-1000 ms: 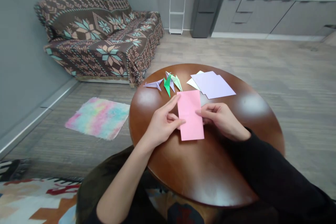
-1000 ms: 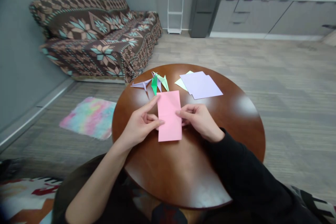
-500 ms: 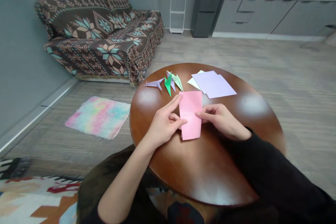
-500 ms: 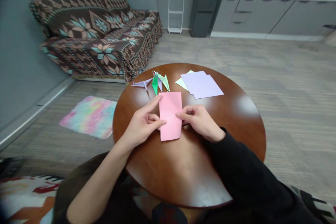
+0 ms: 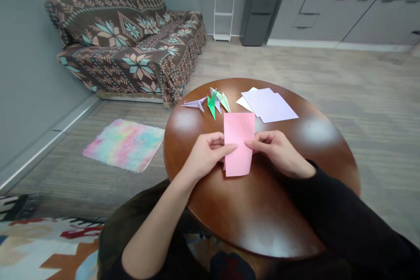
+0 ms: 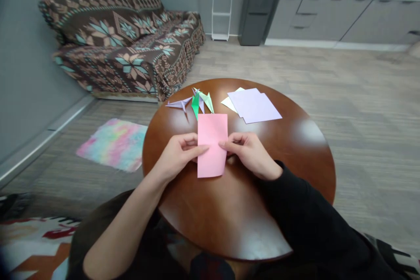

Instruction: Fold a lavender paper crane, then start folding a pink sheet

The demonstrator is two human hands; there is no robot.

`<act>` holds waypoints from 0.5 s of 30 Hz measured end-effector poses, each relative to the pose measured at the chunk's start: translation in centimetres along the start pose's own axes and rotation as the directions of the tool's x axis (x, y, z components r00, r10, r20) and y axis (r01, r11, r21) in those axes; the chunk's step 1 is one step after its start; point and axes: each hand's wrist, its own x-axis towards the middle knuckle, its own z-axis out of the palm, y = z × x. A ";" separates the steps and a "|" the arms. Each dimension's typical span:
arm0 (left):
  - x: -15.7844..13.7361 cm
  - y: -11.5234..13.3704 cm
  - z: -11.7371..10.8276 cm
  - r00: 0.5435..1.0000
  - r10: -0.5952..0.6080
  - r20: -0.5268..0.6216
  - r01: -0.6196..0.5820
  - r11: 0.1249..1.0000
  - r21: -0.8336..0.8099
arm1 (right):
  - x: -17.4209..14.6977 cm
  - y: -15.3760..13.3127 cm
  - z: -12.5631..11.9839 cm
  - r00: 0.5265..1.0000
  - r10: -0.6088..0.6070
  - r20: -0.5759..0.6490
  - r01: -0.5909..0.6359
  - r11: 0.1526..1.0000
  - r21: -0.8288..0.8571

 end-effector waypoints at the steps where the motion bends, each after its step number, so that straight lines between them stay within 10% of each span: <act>1: 0.0 -0.1 0.0 1.000 0.011 0.002 -0.011 1.000 -0.005 | 0.0 0.0 0.1 1.000 -0.001 0.011 0.001 1.000 -0.006; 15: -0.2 -0.1 1.0 0.991 -0.098 -0.089 0.074 0.966 -0.246 | -0.2 0.7 1.4 0.999 0.003 -0.036 0.003 0.989 0.151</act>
